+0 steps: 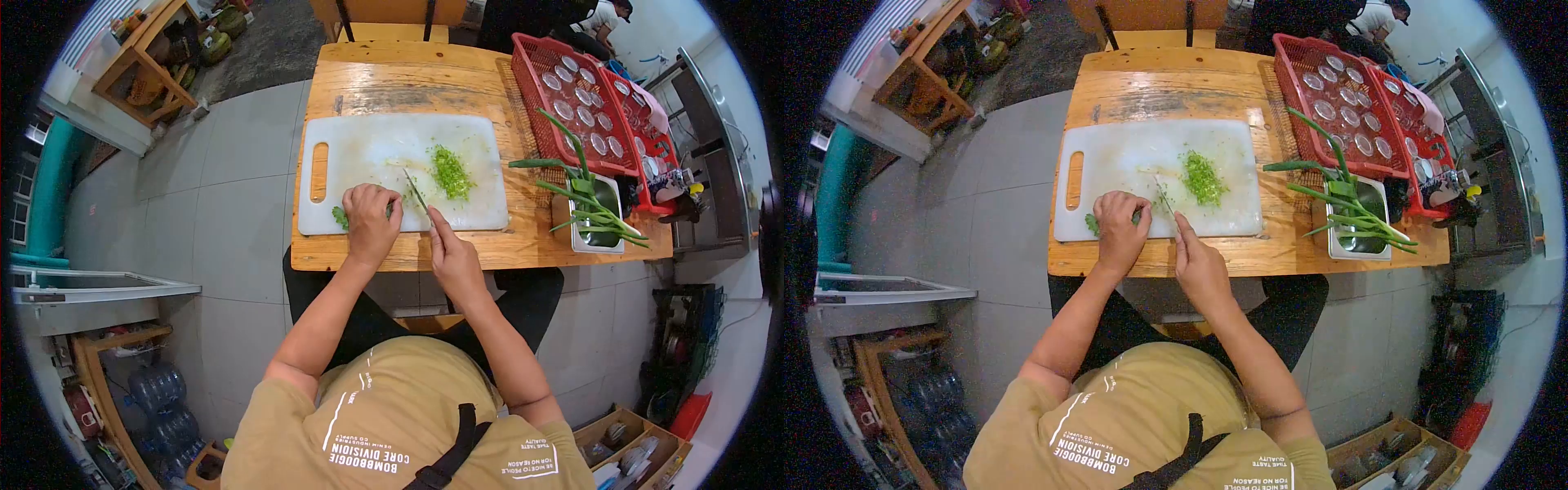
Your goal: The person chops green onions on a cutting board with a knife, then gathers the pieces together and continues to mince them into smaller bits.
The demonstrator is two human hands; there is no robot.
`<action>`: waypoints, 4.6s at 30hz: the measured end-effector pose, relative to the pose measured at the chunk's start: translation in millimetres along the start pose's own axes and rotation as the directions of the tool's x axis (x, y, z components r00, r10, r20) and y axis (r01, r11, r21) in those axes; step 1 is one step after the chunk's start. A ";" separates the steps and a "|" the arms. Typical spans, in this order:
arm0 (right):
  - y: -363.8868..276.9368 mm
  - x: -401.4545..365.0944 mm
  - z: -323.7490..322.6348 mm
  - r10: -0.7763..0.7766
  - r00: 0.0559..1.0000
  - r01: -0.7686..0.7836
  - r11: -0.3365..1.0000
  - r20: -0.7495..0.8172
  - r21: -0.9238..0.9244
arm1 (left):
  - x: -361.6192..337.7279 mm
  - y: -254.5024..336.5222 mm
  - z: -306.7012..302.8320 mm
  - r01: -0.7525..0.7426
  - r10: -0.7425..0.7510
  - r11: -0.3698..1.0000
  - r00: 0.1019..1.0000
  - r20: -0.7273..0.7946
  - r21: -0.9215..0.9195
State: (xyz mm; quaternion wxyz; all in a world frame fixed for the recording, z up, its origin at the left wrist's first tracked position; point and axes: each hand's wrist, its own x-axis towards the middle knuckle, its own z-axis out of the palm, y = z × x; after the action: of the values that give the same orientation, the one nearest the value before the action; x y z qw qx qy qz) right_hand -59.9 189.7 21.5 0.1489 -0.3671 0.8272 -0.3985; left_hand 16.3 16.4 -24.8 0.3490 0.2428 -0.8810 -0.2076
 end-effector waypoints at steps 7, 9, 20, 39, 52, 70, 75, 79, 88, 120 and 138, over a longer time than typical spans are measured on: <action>7.3 0.2 2.3 0.012 1.000 -0.012 1.000 -0.017 0.009 | 1.2 -0.8 1.1 -0.016 0.016 1.000 1.000 -0.016 0.004; 11.4 1.7 2.4 0.011 1.000 -0.011 1.000 -0.001 -0.027 | 2.5 -0.6 2.2 -0.019 0.019 1.000 1.000 -0.025 0.004; 12.2 4.9 -2.9 0.048 0.999 -0.047 0.998 -0.015 0.031 | 0.5 -2.1 2.6 -0.027 0.027 1.000 0.999 -0.030 -0.001; 3.4 3.6 -15.8 0.145 0.989 -0.145 0.989 0.000 0.018 | 0.6 -2.7 -1.5 -0.026 0.026 1.000 1.000 -0.005 -0.007; 10.8 1.0 -4.2 0.106 0.994 -0.106 0.994 0.013 0.021 | -6.8 -6.9 -15.9 -0.048 0.048 0.999 0.999 0.015 -0.005; 3.2 -1.2 3.5 0.043 0.999 -0.041 0.997 0.031 -0.065 | -6.5 -7.6 -19.0 -0.042 0.043 0.999 0.999 0.015 -0.028; 0.7 -2.7 5.1 0.080 0.996 -0.078 0.996 0.048 -0.047 | -7.3 -7.9 -20.0 -0.032 0.032 0.999 0.999 0.022 -0.036; -0.8 -2.4 6.1 0.061 0.998 -0.061 0.998 0.027 -0.014 | -8.3 -10.8 -17.6 -0.022 0.022 0.999 1.000 0.008 -0.043; 1.8 -1.0 11.6 0.018 0.998 -0.014 0.998 0.060 -0.066 | -6.8 -9.8 -17.1 -0.024 0.025 0.999 1.000 0.013 -0.043; 10.3 3.9 -3.4 0.044 0.998 -0.041 0.998 -0.042 0.052 | -7.5 -10.4 -17.9 -0.033 0.033 0.999 0.999 0.014 -0.035; 26.5 9.6 -2.2 0.001 0.997 -0.001 1.000 -0.077 -0.008 | -1.5 -6.5 -12.3 -0.069 0.070 0.997 0.996 0.049 -0.024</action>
State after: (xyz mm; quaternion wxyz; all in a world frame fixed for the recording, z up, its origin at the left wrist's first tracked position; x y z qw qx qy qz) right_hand -80.6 194.9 3.0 0.1157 -0.3516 0.8340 -0.4091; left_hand 28.0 9.7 -20.8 0.3366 0.2027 -0.8950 -0.2113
